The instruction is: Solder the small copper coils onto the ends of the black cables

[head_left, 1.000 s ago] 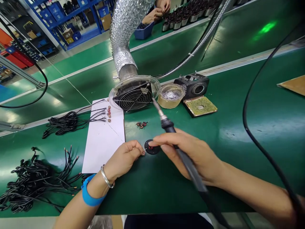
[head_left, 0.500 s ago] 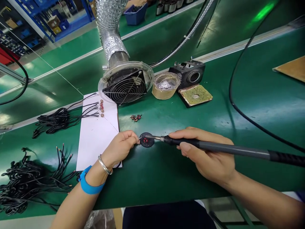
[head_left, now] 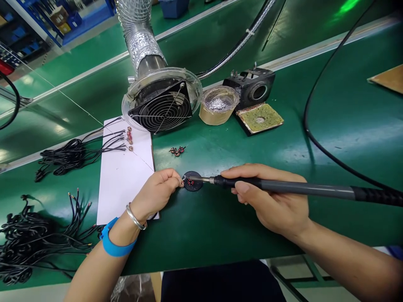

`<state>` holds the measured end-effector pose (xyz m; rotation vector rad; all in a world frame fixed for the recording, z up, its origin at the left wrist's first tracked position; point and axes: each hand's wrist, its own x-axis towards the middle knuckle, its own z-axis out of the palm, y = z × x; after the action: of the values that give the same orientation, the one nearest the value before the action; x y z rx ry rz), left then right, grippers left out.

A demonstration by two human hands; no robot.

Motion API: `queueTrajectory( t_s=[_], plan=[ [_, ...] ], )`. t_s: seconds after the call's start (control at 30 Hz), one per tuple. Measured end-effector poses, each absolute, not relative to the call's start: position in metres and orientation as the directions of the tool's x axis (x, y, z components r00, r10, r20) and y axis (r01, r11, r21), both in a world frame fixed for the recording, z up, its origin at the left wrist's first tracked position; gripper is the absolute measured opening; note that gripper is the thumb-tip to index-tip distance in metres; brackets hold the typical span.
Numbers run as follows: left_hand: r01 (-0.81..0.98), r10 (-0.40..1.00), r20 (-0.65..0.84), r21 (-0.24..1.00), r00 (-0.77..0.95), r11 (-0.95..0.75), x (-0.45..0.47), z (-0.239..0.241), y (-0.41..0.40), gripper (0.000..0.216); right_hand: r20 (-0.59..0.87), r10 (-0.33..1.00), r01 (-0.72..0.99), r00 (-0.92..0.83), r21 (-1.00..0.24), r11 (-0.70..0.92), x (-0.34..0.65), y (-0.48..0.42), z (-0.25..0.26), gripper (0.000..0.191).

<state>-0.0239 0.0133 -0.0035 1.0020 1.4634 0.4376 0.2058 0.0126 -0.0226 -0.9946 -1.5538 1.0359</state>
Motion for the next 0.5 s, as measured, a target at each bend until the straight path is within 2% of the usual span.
queueTrajectory(
  t_s=[0.5],
  plan=[
    [0.325,0.773,-0.618,0.767,0.141,0.553,-0.0248,-0.0045,0.0136,0.013,0.414,0.878,0.111,-0.240,-0.887,0.448,0.2002,0.0135,-0.0134,0.021]
  ],
)
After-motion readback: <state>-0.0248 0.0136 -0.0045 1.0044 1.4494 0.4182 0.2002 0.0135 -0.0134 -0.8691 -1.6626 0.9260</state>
